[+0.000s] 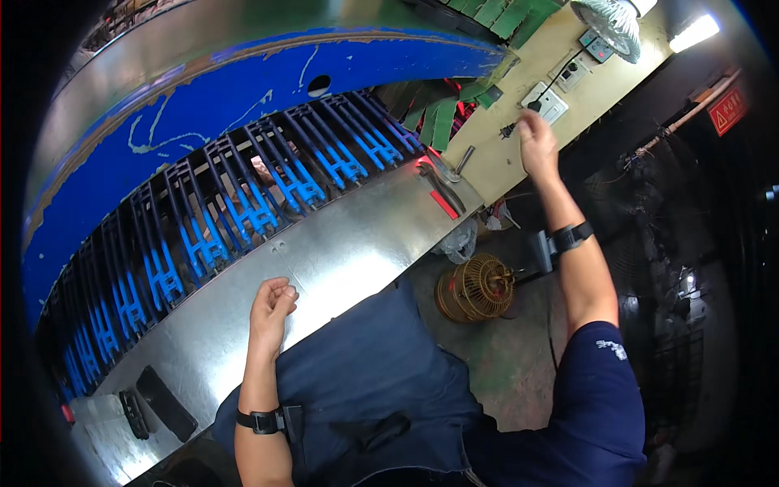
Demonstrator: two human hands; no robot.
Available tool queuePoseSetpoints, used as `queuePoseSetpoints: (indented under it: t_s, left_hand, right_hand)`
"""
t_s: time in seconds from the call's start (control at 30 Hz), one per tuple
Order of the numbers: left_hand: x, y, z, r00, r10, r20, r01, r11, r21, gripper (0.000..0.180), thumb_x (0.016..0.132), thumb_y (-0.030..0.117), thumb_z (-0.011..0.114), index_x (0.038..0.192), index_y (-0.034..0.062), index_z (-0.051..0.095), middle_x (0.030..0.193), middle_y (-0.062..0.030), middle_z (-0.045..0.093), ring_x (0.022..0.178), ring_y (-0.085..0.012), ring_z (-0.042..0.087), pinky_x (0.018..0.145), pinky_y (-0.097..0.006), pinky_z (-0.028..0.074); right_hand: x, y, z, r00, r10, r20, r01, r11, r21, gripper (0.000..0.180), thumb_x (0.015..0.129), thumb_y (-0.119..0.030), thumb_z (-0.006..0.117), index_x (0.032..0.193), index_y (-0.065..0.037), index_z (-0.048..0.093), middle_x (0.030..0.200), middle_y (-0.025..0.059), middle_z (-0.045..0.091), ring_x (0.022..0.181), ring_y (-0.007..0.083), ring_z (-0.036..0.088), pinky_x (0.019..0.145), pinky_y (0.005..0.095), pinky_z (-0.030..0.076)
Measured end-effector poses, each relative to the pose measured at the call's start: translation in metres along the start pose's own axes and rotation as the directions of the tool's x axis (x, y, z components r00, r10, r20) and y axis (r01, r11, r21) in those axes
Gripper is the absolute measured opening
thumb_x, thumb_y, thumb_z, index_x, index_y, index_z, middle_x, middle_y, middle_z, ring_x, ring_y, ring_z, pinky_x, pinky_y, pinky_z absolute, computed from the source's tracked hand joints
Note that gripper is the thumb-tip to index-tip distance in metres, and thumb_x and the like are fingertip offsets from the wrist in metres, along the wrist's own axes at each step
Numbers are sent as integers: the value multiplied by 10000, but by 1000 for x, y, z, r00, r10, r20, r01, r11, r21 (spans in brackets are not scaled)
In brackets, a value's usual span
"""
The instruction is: Inspecting and cleaning the soles of finished black leather dress shoes before placing them back on a conveyor.
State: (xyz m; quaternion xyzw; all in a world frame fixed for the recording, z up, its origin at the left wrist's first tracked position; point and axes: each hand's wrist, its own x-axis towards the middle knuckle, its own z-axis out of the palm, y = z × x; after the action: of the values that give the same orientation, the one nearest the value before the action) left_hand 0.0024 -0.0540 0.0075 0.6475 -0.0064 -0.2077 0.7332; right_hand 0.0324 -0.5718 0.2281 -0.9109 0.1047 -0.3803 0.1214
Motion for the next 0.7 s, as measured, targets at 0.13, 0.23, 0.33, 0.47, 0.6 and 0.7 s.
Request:
queuePoseSetpoints:
  t_s: [0.13,0.23,0.33,0.47,0.6,0.7]
  left_hand:
    - [3,-9,2,1000,-22,21,21,999,28,304,986,228,624,1215,34,577,1070,-60,627,986,-161,630,850,-291,510]
    - [4,-9,1,999,-30,16,29,999,43,289,980,211,629,1203,33,583,1065,-51,624,989,-162,628,856,-294,508]
    - [6,-11,0,999,-36,27,36,999,35,290,980,210,628,1206,34,582,1066,-51,625,995,-163,626,865,-296,508]
    - [10,-8,4,998,-61,29,60,998,36,288,981,208,627,1206,34,582,1067,-51,623,1002,-166,626,875,-299,509]
    - [10,-10,3,998,-62,18,61,998,34,291,980,207,630,1206,30,581,1061,-55,626,1005,-174,629,880,-306,510]
    - [9,-13,2,999,-46,19,46,999,10,298,977,210,638,1206,28,583,1065,-60,625,1007,-176,629,871,-309,509]
  right_hand:
    - [77,59,-43,981,-133,-145,44,866,-498,432,935,-179,556,1348,-55,557,1280,203,587,1181,370,559,1020,459,451]
    - [104,78,-51,990,-136,-36,74,717,-693,540,889,-127,526,1428,-106,497,1346,193,534,1217,417,506,1032,492,442]
    - [114,79,-54,996,-86,22,71,616,-785,611,854,-88,518,1462,-138,467,1336,166,515,1195,410,494,996,505,458]
    - [119,82,-57,995,-87,44,84,530,-844,629,846,-107,548,1468,-149,459,1300,153,514,1176,381,506,957,491,478]
    - [123,69,-53,991,-76,109,130,365,-922,596,873,-143,551,1459,-106,447,1282,147,520,1149,355,539,902,490,504]
    - [135,79,-58,976,-121,180,203,216,-955,540,923,-178,513,1450,-83,443,1244,118,568,1130,300,570,853,471,516]
